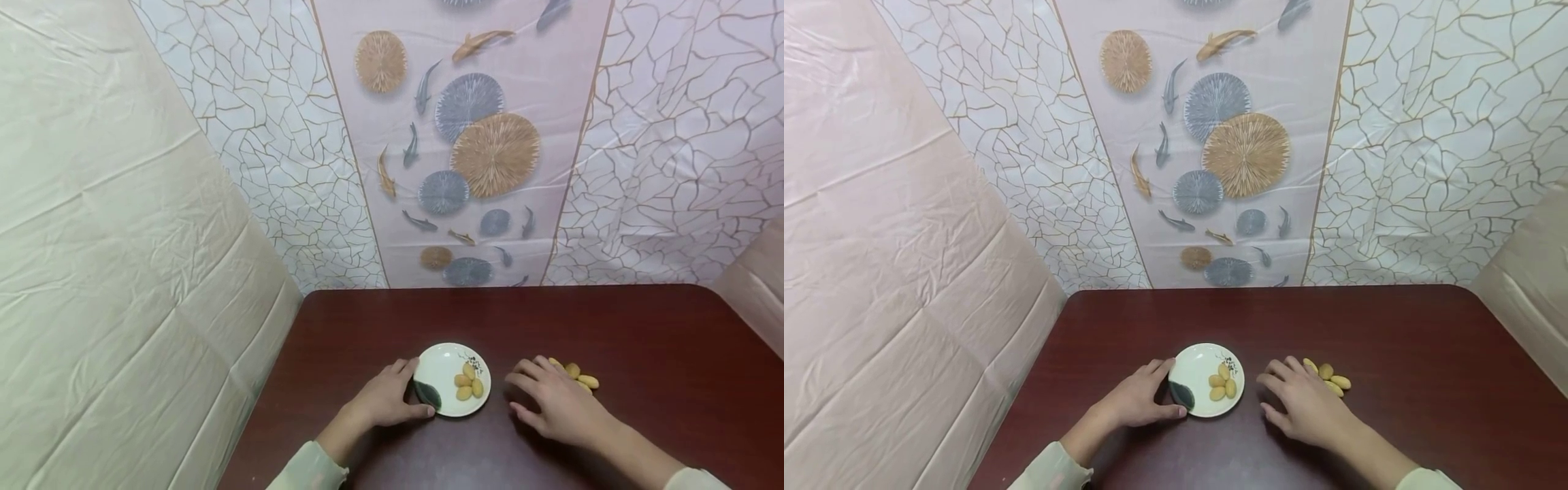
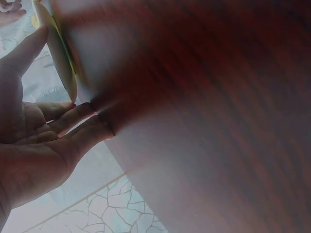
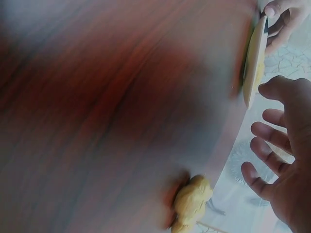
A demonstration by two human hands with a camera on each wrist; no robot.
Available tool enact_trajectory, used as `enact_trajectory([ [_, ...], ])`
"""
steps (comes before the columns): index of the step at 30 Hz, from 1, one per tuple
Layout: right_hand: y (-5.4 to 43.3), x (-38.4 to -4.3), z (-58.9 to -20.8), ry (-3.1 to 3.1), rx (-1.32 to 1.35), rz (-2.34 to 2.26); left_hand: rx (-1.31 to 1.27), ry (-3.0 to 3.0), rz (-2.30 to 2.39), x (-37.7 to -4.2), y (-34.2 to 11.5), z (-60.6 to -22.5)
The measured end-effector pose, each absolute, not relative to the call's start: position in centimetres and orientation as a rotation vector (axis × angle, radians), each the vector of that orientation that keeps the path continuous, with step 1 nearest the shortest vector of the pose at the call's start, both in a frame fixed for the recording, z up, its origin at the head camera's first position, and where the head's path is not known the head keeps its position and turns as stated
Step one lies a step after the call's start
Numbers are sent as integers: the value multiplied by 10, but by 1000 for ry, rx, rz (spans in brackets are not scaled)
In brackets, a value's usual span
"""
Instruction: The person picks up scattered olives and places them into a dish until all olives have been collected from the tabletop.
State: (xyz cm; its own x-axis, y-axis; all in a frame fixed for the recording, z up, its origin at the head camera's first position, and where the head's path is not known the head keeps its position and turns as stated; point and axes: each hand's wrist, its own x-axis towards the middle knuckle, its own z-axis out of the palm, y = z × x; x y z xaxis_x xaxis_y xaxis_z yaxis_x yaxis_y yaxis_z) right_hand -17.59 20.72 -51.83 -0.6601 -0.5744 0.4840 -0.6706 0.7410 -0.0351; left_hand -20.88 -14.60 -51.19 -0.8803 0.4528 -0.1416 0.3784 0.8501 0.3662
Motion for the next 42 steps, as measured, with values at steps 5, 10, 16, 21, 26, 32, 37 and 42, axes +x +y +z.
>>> enact_trajectory([
  [5,219,-174,-520,-2506,921,256,636,2806,487,-209,-147,-512],
  [10,229,-173,-520,-2554,884,248,638,2811,488,-209,-146,-511],
  [16,240,-172,-522,-2544,866,203,630,2805,502,-207,-147,-512],
  [21,248,-173,-523,-2556,835,182,638,2817,500,-207,-146,-512],
  [26,253,-173,-520,-2616,788,159,632,2815,497,-207,-146,-512],
  [32,256,-172,-521,-2695,740,130,618,2805,496,-206,-146,-511],
  [37,259,-174,-523,-2690,707,116,616,2806,500,-204,-146,-509],
  [42,259,-174,-524,-2742,693,104,634,2815,506,-204,-147,-509],
])
